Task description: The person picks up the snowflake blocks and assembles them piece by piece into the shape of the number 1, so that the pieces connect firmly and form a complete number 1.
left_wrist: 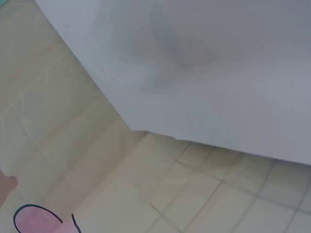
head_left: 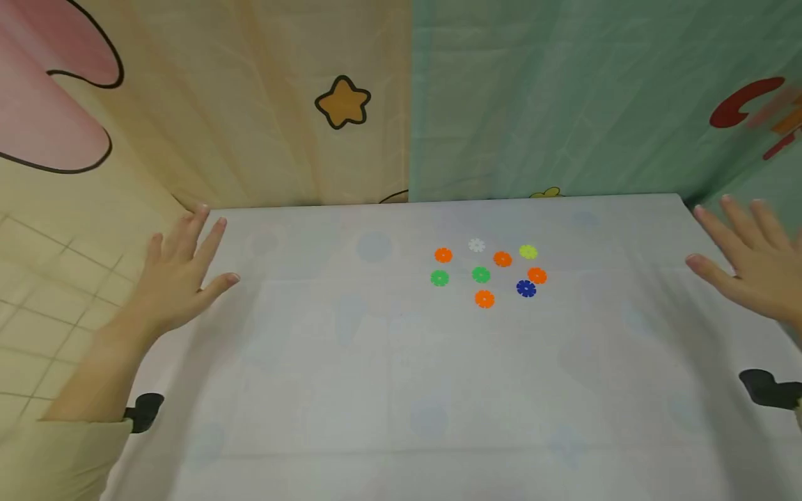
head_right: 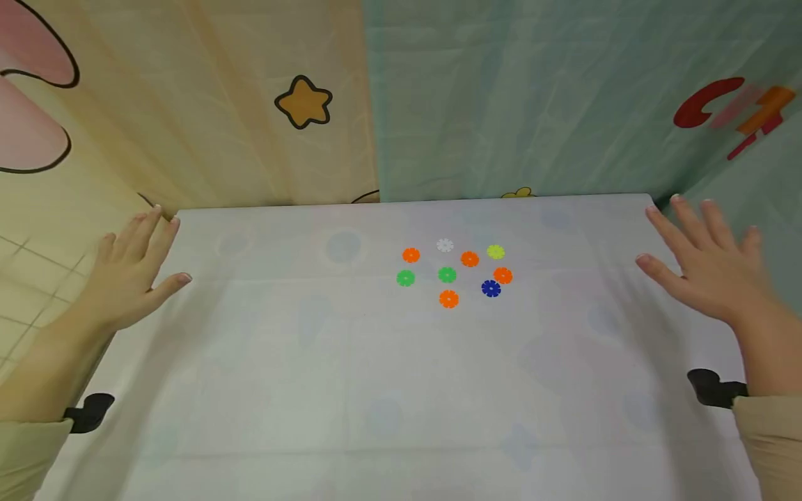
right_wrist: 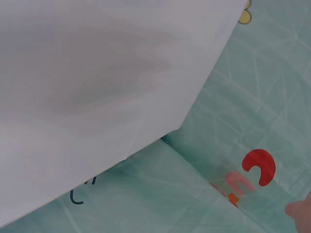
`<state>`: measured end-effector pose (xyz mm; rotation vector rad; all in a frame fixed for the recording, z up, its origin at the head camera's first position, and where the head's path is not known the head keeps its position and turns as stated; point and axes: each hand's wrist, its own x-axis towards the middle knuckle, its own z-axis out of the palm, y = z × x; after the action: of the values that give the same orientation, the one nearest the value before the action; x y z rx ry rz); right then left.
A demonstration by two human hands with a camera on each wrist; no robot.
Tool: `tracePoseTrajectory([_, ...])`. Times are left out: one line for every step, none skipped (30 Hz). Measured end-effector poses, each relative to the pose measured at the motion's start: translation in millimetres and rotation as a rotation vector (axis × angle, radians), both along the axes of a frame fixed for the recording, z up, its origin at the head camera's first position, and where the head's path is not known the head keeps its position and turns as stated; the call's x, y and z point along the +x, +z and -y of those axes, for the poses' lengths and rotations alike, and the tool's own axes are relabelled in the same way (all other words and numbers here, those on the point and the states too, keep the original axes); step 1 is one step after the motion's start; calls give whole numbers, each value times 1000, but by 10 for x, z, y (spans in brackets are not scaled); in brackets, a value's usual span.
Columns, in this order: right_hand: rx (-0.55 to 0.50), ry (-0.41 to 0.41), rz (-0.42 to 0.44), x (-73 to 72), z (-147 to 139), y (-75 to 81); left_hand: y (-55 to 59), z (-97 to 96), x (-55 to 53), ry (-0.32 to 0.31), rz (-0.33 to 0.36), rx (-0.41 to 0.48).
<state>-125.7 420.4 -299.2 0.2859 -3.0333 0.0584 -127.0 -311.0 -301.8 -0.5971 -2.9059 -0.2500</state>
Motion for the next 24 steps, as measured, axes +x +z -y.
tracePoseTrajectory([4,0,1,1,17,4,-13,-23,-18,-3,9,54])
tracePoseTrajectory([6,4,-3,1,35,8,-27,-50,-36,-6,25,123])
tracePoseTrajectory([2,14,-14,0,53,12,-37,-82,-49,-5,49,202])
tracePoseTrajectory([-4,27,-27,-2,74,14,-46,-119,-61,-8,65,281])
tracePoseTrajectory([-13,37,-36,-6,97,15,-48,-156,-71,-9,90,355])
tracePoseTrajectory([-29,54,-51,-13,119,15,-50,-196,-76,-2,112,420])
tracePoseTrajectory([-56,72,-64,-22,142,13,-57,-234,-80,5,131,475])
tracePoseTrajectory([-90,90,-74,-34,167,8,-62,-277,-82,2,137,524])
tracePoseTrajectory([-131,103,-77,-44,197,1,-69,-318,-84,10,139,559])
tracePoseTrajectory([-178,114,-74,-58,230,-6,-80,-360,-93,20,134,587])
tracePoseTrajectory([-235,120,-62,-71,266,-8,-97,-399,-104,34,132,615])
tracePoseTrajectory([-294,127,-48,-81,301,-9,-112,-439,-116,51,131,641])
tracePoseTrajectory([-351,125,-31,-88,343,-12,-129,-480,-131,67,133,669])
tracePoseTrajectory([-403,117,-7,-95,384,-16,-145,-522,-151,79,132,694])
tracePoseTrajectory([-459,111,19,-96,425,-20,-163,-563,-175,97,142,719])
tracePoseTrajectory([-510,104,42,-99,468,-24,-182,-605,-197,103,154,743])
tracePoseTrajectory([-543,90,63,-99,509,-31,-203,-645,-221,107,167,761])
tracePoseTrajectory([-566,76,83,-101,550,-42,-218,-687,-240,109,187,779])
tracePoseTrajectory([-585,63,104,-105,592,-54,-241,-729,-264,108,214,801])
tracePoseTrajectory([-608,52,128,-110,633,-70,-262,-771,-285,104,240,815])
tracePoseTrajectory([-624,43,144,-118,680,-84,-285,-811,-304,95,267,829])
tracePoseTrajectory([-632,28,158,-129,729,-102,-308,-853,-321,89,295,838])
tracePoseTrajectory([-641,13,175,-141,777,-123,-331,-897,-340,84,326,853])
tracePoseTrajectory([-658,-1,191,-152,830,-141,-353,-943,-355,77,359,870])
